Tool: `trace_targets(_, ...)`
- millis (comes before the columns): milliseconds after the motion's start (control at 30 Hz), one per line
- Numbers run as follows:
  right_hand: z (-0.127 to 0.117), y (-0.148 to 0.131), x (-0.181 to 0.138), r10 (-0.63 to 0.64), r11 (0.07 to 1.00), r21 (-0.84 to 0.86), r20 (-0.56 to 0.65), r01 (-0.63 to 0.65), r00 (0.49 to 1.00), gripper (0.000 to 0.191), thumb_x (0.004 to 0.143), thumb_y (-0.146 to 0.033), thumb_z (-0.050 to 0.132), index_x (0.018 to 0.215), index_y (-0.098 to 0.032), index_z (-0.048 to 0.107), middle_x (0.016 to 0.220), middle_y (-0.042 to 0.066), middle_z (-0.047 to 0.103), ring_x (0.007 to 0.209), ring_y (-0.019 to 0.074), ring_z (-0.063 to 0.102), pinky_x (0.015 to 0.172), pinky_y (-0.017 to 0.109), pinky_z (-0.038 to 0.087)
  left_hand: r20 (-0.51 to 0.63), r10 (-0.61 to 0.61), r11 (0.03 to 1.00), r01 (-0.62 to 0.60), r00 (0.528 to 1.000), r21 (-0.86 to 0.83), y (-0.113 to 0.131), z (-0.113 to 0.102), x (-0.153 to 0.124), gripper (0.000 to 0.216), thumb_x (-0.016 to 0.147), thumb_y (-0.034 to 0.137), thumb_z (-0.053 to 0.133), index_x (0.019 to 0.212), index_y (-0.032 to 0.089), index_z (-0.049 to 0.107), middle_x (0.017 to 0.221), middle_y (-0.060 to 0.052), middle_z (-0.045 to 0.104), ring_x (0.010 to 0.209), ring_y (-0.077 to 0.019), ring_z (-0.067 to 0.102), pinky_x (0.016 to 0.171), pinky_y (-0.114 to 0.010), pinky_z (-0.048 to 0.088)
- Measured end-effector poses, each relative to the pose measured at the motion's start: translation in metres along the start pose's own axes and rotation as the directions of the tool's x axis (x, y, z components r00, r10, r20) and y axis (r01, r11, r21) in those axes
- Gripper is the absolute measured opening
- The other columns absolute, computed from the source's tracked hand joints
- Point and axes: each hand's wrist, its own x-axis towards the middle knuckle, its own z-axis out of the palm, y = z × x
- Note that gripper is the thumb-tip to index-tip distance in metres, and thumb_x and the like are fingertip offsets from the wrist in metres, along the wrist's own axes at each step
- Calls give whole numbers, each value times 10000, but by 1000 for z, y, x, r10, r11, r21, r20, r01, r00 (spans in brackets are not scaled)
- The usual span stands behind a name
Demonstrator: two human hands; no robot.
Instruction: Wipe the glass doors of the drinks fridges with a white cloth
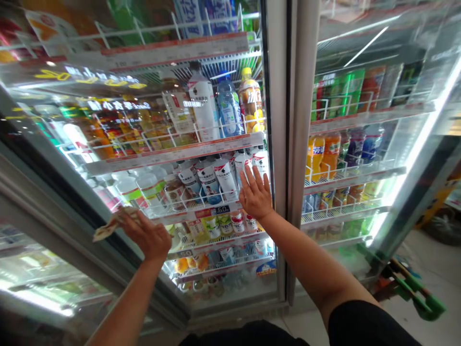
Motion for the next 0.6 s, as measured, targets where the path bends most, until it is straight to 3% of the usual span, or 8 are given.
trace_targets(67, 0, 0, 1, 0, 1000, -6, -1, 0, 1000, 744, 956, -222, 488, 1620, -185, 154, 1620, 100, 361, 1565, 229, 172, 1292, 464, 162, 21, -18, 999, 19, 1000, -29, 1, -1, 6, 690, 1025, 416, 294, 1624, 191, 34, 1673, -222, 26, 1546, -414, -16, 1178, -745, 170)
trace_targets(167, -1, 0, 2, 1, 1000, -15, -12, -1, 1000, 736, 952, -218, 479, 1617, -171, 168, 1610, 105, 381, 1568, 223, 159, 1295, 459, 150, 35, -56, 994, 59, 998, -88, 7, -3, 48, 673, 1030, 460, 230, 1626, 210, 41, 1692, -148, 2, 1547, -406, 1, 1234, -680, 99)
trace_targets(267, 0, 1, 2, -2, 1000, -22, -10, 1, 1000, 732, 954, -224, 473, 1617, -174, 169, 1600, 103, 400, 1568, 218, 164, 1294, 455, 160, 43, -36, 992, 41, 998, -116, 28, 0, 72, 660, 1036, 448, 223, 1626, 218, 35, 1694, -138, -13, 1546, -406, -19, 1226, -697, 89)
trace_targets(367, 0, 3, 0, 4, 1000, -19, 1, -4, 1000, 729, 962, -231, 463, 1621, -197, 153, 1602, 88, 401, 1565, 216, 179, 1289, 458, 182, 118, 87, 990, -73, 989, -118, 58, 7, 42, 693, 1032, 415, 292, 1624, 203, -2, 1689, -139, -71, 1540, -385, -110, 1212, -720, 126)
trace_targets(500, 2, 4, -5, 52, 999, 10, 91, -53, 994, 700, 974, -250, 440, 1620, -238, 170, 1627, 64, 359, 1558, 237, 211, 1285, 484, 188, 228, 291, 956, -270, 929, -119, 81, 12, -11, 742, 1014, 374, 405, 1620, 281, -12, 1700, -52, -11, 1546, -273, -98, 1274, -535, 215)
trace_targets(600, 4, 4, -7, 71, 997, 18, 118, -73, 990, 705, 973, -255, 439, 1621, -252, 161, 1648, 57, 314, 1556, 258, 219, 1281, 506, 193, 197, 255, 966, -239, 947, -98, 79, 14, 6, 732, 1015, 395, 394, 1623, 262, 9, 1693, -115, 60, 1551, -326, -52, 1248, -617, 215)
